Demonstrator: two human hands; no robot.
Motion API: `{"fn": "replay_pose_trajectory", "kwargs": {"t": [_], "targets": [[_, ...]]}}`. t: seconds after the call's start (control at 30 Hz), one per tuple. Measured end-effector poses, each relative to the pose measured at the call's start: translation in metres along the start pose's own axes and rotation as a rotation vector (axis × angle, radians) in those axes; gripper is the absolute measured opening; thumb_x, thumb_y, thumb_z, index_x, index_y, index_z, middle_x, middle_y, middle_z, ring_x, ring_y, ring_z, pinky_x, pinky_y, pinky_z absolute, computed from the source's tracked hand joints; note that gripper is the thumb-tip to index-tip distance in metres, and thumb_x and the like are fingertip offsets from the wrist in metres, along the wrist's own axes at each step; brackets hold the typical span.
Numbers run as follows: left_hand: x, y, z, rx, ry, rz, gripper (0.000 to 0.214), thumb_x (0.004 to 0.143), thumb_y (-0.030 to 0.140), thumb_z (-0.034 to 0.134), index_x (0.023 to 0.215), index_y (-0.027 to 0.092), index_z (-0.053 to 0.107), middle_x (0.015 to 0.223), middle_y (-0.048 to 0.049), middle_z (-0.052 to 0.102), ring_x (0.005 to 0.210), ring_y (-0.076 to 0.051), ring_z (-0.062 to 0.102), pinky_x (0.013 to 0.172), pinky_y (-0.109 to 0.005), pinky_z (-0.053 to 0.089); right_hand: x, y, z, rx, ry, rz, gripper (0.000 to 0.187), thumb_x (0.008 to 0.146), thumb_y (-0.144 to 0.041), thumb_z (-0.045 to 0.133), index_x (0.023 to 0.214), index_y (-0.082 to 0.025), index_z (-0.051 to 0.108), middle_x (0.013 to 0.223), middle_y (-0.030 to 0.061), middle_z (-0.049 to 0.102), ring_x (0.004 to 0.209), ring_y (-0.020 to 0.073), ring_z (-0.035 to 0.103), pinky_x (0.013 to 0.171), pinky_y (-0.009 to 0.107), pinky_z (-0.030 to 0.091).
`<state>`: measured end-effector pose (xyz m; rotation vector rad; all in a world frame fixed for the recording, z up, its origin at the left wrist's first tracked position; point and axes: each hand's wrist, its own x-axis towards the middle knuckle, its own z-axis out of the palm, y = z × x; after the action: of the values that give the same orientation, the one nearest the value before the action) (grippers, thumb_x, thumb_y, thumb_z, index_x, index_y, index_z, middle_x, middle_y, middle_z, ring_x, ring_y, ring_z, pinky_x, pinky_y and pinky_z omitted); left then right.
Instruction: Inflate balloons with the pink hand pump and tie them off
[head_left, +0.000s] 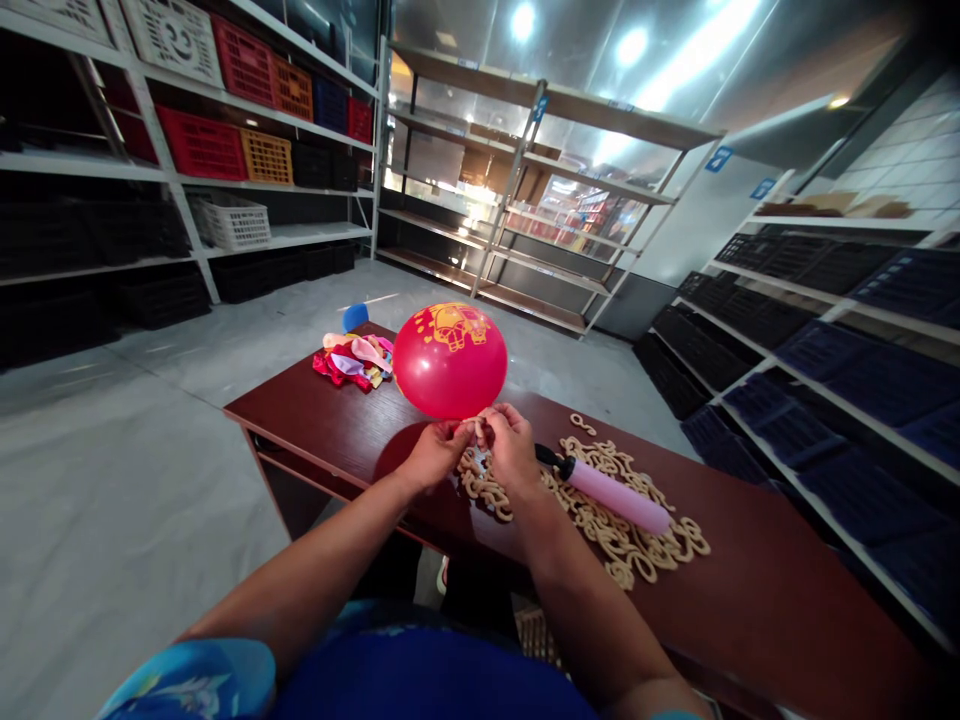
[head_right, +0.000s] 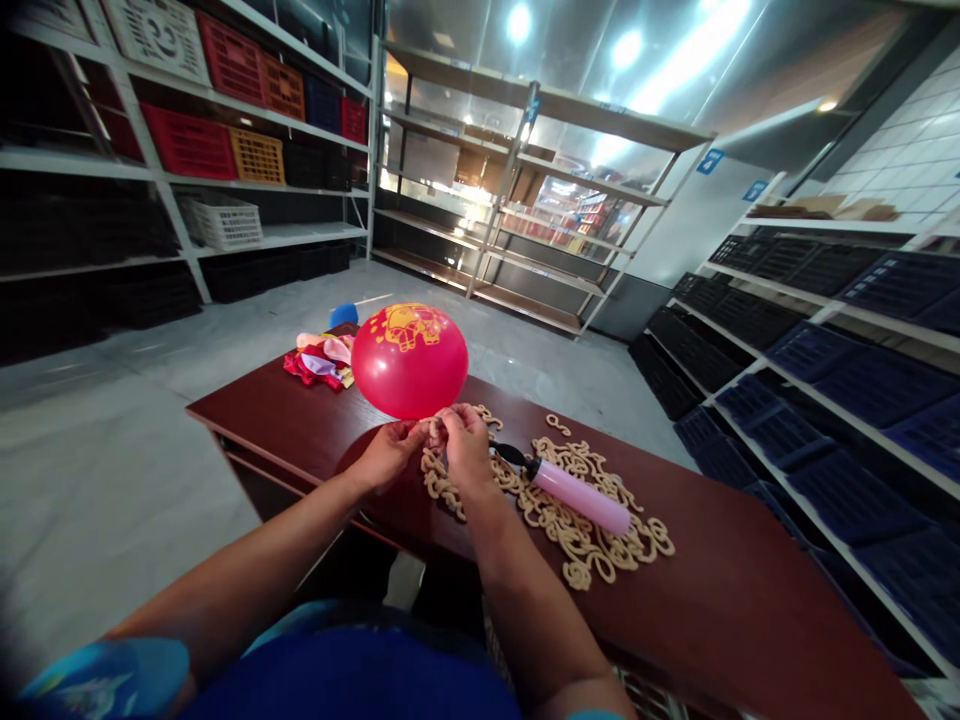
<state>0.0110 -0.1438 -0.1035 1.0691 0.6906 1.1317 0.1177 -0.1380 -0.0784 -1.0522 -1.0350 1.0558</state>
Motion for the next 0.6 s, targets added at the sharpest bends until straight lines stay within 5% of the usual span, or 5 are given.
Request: {"fn": "replay_pose_trajectory", "kwargs": {"t": [0.17,0.33,0.47,0.6], "targets": [[-0.006,0.011,0.000,-0.113,-0.173,-0.260,0.034,0.070,0.045,0.061,0.059,0.016,0.046,0.039,0.0081,0.030,0.033,-0.004,0.020,0.036,-0.019,0.013,0.009,0.011,-0.002,0.015,0.201,-0.056,0.015,0.069,-0.031,0.054,0.068,-0.020,0.044,0.045,-0.0095,0.045,0.036,0.0057,0.039,0.037,0.018,0.033],[0.003,0.012,-0.003,-0.026,-0.127,-0.243,0.033,0.070,0.045,0.060,0.062,0.014,0.053,0.043,0.0049,0.040,0.035,-0.004,0.028,0.037,-0.019,0.017,0.021,0.015,-0.007,0.084,0.267,-0.081,0.017,0.069,-0.032,0.057,0.075,-0.020,0.047,0.052,-0.0081,0.052,0.043,0.0079,0.049,0.041,0.020,0.042],[0.026,0.010,-0.026,0.084,0.058,-0.166,0.030,0.071,0.040,0.060,0.088,0.015,0.060,0.072,-0.0043,0.059,0.055,-0.011,0.051,0.048,-0.021,0.035,0.059,0.005,-0.025,0.273,0.317,-0.041,0.015,0.068,-0.026,0.059,0.077,-0.018,0.049,0.059,-0.0043,0.059,0.057,0.0119,0.061,0.058,0.028,0.053],[0.062,0.019,-0.078,0.438,0.461,0.138,0.019,0.064,0.019,0.066,0.082,0.017,0.062,0.089,-0.0101,0.060,0.089,-0.023,0.054,0.081,-0.032,0.040,0.096,0.005,-0.050,0.442,0.358,0.007,0.010,0.072,-0.017,0.056,0.070,-0.019,0.047,0.073,-0.0015,0.063,0.081,0.0114,0.064,0.083,0.031,0.050]]}}
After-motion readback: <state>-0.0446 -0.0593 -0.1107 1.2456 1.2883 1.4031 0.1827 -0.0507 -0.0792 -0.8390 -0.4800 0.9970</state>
